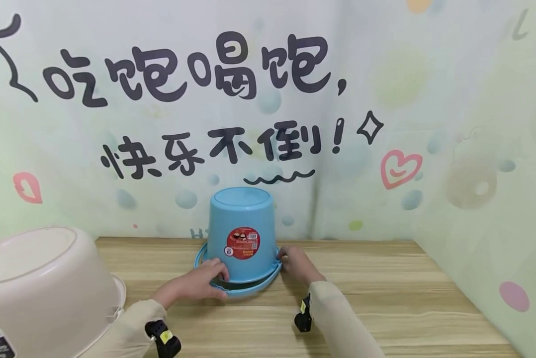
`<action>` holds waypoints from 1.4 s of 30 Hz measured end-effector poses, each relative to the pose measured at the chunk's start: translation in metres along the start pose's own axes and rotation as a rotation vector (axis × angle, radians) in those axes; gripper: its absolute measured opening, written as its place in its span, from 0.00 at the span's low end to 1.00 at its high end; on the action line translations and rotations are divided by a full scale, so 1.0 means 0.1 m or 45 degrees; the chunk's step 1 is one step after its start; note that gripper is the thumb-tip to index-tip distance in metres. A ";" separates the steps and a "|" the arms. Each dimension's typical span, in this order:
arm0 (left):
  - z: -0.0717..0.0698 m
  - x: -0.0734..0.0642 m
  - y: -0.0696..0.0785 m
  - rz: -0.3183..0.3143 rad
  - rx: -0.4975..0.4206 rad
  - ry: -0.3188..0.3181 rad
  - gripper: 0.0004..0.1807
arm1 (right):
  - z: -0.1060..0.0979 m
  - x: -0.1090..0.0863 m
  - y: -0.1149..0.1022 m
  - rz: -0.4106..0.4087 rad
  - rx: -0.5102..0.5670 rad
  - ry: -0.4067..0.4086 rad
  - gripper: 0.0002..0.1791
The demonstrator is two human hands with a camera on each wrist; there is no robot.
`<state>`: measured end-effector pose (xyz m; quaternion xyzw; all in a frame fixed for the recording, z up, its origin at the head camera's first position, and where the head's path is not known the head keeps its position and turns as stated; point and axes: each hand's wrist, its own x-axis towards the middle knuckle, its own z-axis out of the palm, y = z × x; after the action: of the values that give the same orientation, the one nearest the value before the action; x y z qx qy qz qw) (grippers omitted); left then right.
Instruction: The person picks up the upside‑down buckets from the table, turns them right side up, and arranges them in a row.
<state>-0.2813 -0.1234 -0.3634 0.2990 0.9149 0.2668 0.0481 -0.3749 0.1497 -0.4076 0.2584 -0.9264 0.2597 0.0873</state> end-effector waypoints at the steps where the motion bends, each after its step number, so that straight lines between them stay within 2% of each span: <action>1: -0.01 0.00 0.01 -0.006 -0.004 0.001 0.18 | 0.00 0.00 0.00 -0.020 -0.005 0.008 0.07; 7: -0.04 -0.02 0.06 -0.040 -0.013 0.002 0.17 | -0.01 -0.01 0.01 -0.111 0.013 0.008 0.11; 15: -0.04 0.01 0.09 -0.029 0.012 0.030 0.17 | -0.03 -0.05 0.00 -0.186 0.005 0.031 0.13; 21: -0.04 0.00 0.12 -0.010 0.030 0.069 0.17 | -0.04 -0.08 -0.01 -0.200 0.023 0.056 0.13; 28: -0.07 -0.03 0.18 -0.017 0.027 0.083 0.17 | -0.07 -0.12 -0.04 -0.169 0.093 0.081 0.12; 36: -0.10 -0.01 0.19 0.011 0.038 0.091 0.18 | -0.11 -0.18 -0.06 -0.213 0.136 0.196 0.13; 42: -0.14 -0.01 0.22 0.078 0.024 0.102 0.20 | -0.17 -0.20 -0.06 -0.264 0.153 0.268 0.13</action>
<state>-0.2720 -0.1157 -0.3401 0.3165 0.9090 0.2713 0.0006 -0.3537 0.1628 -0.3965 0.3288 -0.8632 0.3299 0.1948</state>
